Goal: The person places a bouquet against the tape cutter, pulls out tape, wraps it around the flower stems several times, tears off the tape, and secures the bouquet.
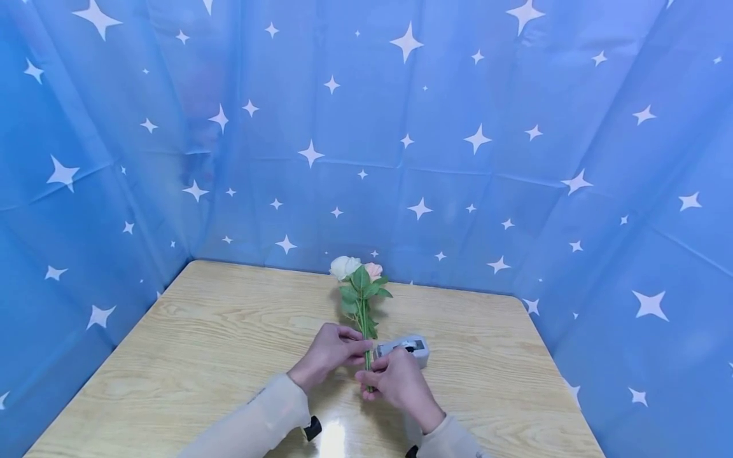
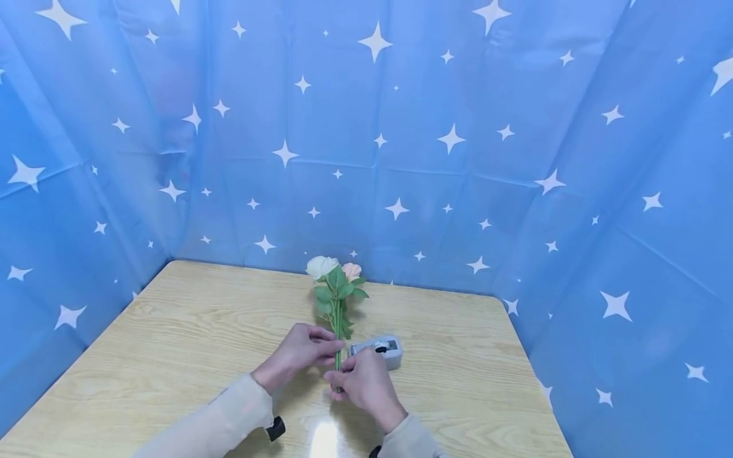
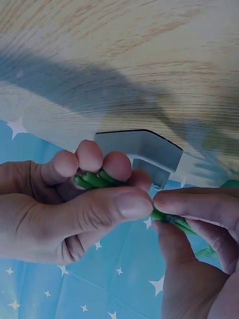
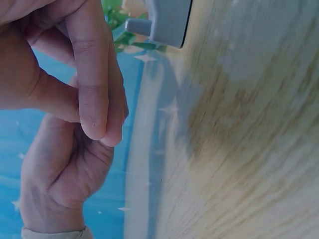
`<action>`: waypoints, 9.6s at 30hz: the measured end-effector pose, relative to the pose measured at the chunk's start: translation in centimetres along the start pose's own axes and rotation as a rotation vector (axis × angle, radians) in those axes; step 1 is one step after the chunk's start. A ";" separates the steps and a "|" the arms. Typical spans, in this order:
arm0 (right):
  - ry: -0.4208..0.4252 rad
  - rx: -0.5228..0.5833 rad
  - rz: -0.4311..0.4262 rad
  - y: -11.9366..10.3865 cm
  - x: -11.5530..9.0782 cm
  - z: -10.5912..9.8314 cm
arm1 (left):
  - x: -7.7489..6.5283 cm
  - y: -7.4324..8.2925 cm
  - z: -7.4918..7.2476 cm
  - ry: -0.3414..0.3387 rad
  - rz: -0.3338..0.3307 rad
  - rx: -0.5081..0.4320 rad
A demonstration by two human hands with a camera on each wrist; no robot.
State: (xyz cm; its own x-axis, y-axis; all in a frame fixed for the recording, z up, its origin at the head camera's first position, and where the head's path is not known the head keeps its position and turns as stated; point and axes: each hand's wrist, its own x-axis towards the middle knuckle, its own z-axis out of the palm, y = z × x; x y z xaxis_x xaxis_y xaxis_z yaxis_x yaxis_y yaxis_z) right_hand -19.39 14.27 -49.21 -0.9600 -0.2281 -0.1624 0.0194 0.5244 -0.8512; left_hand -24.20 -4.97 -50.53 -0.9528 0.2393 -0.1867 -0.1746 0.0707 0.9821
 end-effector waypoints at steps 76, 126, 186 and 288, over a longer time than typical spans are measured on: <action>-0.087 0.197 -0.004 2.5 1.0 -1.6 | 0.7 -1.6 0.5 -0.037 -0.011 -0.069; -0.061 0.038 -0.013 2.9 1.3 -1.7 | 0.9 -2.0 2.8 0.066 -0.022 -0.010; 0.263 -0.526 -0.290 3.6 2.3 -5.5 | 1.5 -2.5 2.9 0.086 -0.019 0.070; -0.332 0.709 -0.070 1.9 0.2 -2.1 | -2.1 2.3 0.5 -0.014 0.159 -0.198</action>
State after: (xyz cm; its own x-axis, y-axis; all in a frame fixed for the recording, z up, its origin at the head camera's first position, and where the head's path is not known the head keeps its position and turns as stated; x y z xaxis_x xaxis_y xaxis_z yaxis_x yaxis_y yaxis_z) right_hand -20.16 17.01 -49.83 -0.8338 -0.5335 -0.1421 0.2428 -0.1231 -0.9622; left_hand -22.44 -4.84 -47.92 -0.9689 0.2457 -0.0282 -0.0691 -0.1597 0.9847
